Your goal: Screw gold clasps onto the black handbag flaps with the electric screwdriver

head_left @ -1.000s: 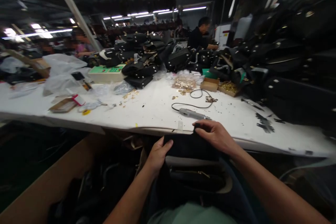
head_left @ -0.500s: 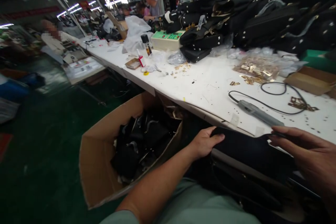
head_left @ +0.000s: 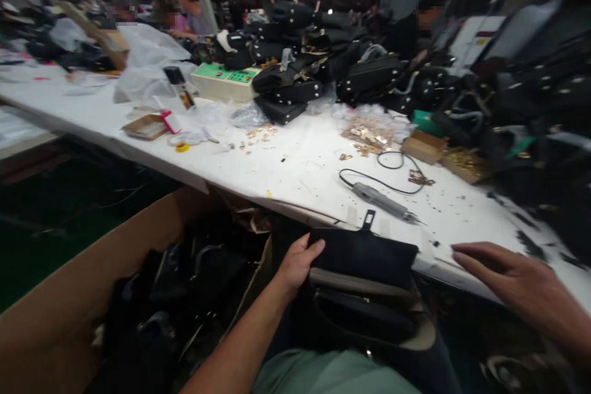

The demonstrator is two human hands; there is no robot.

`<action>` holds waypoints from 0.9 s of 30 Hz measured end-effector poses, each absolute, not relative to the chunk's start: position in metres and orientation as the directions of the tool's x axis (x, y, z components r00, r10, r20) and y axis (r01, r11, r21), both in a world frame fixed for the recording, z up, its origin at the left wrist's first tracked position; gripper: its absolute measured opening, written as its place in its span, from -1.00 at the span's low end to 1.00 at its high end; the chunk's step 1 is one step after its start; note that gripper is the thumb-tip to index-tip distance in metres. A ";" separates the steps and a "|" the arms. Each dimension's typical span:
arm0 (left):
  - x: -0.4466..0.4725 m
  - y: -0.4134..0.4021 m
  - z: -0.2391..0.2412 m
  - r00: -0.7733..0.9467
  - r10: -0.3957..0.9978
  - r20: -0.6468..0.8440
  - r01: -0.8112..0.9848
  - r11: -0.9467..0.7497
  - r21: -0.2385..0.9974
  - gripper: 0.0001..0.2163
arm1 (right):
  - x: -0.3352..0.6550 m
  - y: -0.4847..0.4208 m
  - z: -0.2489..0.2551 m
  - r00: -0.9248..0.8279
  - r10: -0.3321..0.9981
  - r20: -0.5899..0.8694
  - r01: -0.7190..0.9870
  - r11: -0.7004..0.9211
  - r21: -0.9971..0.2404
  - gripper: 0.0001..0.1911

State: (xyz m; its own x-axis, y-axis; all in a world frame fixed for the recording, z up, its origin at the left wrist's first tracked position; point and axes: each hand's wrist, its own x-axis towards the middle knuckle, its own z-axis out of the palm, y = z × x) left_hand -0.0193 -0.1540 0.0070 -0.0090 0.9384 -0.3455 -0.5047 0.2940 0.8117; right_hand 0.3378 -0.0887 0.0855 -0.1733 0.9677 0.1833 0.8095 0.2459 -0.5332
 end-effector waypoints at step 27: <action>0.024 -0.066 0.019 0.240 0.932 0.272 0.830 -0.343 0.440 -0.82 | 0.240 0.001 0.073 -0.497 0.857 -0.136 0.573 0.206 -0.793 -0.81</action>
